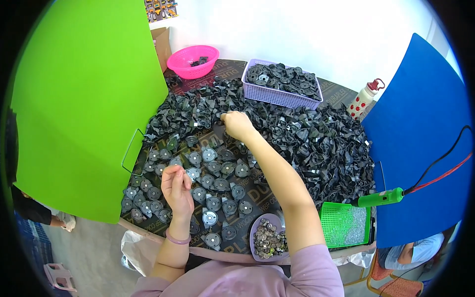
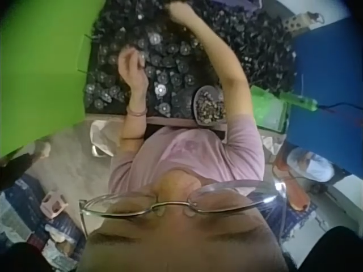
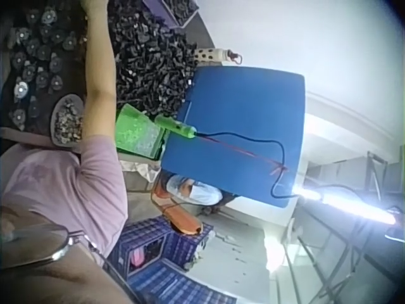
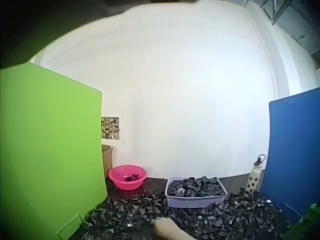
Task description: Assembling small metal components into black plastic toy bases.
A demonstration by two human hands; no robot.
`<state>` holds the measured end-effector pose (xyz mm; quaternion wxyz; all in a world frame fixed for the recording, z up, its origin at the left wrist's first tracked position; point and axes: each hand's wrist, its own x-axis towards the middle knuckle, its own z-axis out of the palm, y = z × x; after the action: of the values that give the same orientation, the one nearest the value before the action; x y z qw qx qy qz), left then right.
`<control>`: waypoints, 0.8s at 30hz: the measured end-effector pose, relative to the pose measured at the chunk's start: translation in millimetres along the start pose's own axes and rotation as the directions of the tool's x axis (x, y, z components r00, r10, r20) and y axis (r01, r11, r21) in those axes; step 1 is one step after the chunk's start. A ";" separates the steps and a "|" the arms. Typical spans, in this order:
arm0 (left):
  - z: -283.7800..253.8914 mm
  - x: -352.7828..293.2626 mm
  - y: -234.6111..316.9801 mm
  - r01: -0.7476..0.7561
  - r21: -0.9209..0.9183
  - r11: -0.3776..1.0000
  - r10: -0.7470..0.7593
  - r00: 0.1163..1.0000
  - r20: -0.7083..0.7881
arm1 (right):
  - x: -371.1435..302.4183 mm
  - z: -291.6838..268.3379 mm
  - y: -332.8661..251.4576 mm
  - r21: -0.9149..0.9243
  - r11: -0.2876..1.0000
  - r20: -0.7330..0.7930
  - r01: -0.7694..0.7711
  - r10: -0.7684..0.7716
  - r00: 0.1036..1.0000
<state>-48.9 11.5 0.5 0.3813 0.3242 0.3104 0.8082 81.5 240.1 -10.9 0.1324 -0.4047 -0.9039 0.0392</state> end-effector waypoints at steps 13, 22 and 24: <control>-4.9 9.6 -1.6 -0.018 -0.003 1.000 0.018 0.999 -0.029 | 0.1 38.0 23.0 -0.155 0.985 0.072 -0.074 0.086 0.994; -16.5 28.6 18.2 -0.136 0.138 0.981 0.158 0.975 -0.158 | -11.7 19.7 25.6 -0.057 0.998 -0.151 -0.029 0.020 0.988; -23.1 29.1 19.9 -0.139 0.139 0.981 0.155 0.982 -0.108 | -12.4 2.2 -10.4 0.098 0.995 -0.124 -0.008 0.020 0.992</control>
<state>-89.2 19.2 9.9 0.2795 0.3221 0.3597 0.8299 81.3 224.0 -13.8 0.2080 -0.4057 -0.8881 0.0587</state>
